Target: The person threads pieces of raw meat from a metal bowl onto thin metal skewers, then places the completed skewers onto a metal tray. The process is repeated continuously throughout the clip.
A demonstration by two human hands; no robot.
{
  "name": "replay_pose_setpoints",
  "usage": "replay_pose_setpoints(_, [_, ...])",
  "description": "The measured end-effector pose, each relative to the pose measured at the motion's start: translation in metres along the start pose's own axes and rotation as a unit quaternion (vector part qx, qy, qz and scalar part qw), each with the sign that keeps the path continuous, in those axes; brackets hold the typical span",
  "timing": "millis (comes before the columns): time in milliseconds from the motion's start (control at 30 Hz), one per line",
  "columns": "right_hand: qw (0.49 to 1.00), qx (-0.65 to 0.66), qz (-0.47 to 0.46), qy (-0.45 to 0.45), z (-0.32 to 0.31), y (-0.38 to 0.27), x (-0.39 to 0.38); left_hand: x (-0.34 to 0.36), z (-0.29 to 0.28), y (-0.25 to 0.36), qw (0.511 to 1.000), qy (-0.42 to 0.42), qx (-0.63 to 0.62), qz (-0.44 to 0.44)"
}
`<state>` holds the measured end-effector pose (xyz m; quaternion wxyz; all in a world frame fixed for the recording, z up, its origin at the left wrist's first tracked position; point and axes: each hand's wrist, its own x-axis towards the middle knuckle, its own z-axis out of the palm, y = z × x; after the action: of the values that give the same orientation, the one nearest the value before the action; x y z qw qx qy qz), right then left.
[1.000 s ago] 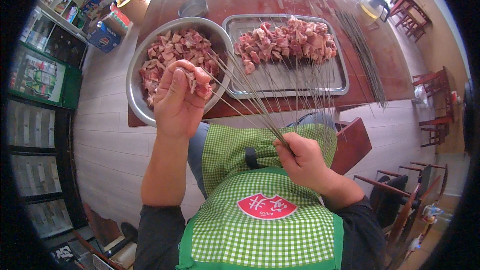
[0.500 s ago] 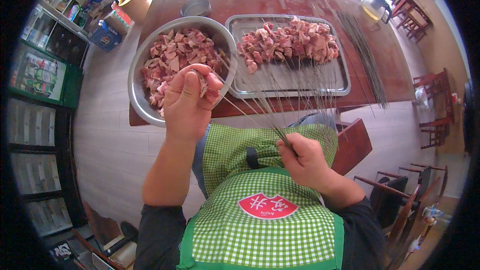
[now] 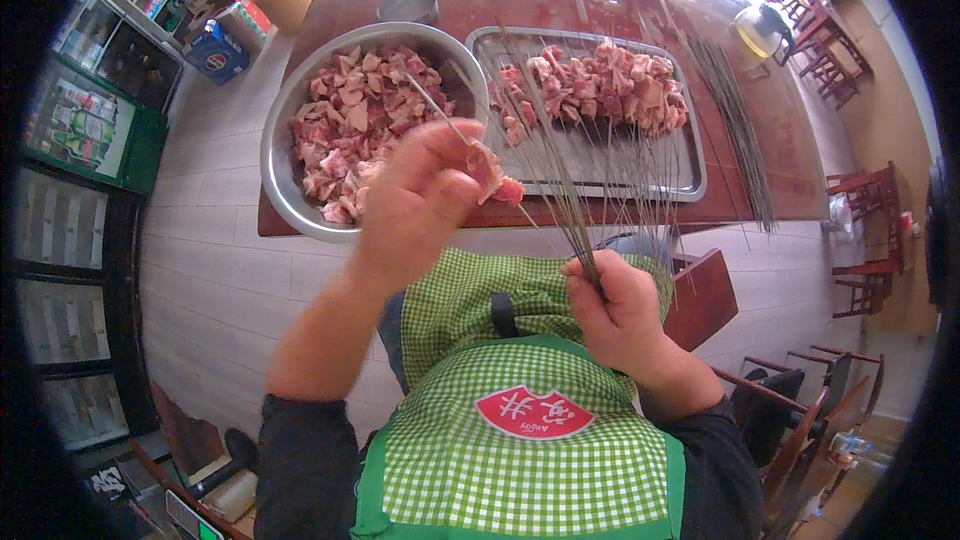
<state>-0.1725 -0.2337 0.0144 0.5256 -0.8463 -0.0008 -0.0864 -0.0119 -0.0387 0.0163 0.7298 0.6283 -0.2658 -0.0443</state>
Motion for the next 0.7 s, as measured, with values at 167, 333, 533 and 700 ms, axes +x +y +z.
replay_pose_setpoints(167, [1.000,0.005,0.020,0.004,-0.005,0.004,-0.003,0.075,-0.091,0.003,0.817,0.022,0.568,-0.096])
replay_pose_setpoints(333, [1.000,0.018,-0.006,-0.001,0.003,0.008,-0.002,0.092,-0.120,-0.030,0.651,-0.133,0.740,-0.105])
replay_pose_setpoints(533, [1.000,0.012,-0.021,0.008,0.000,0.013,-0.005,0.086,-0.116,-0.026,0.675,-0.124,0.724,-0.077])
replay_pose_setpoints(700, [1.000,0.014,-0.011,0.002,0.000,0.019,-0.006,0.079,-0.124,-0.035,0.752,-0.101,0.652,0.007])
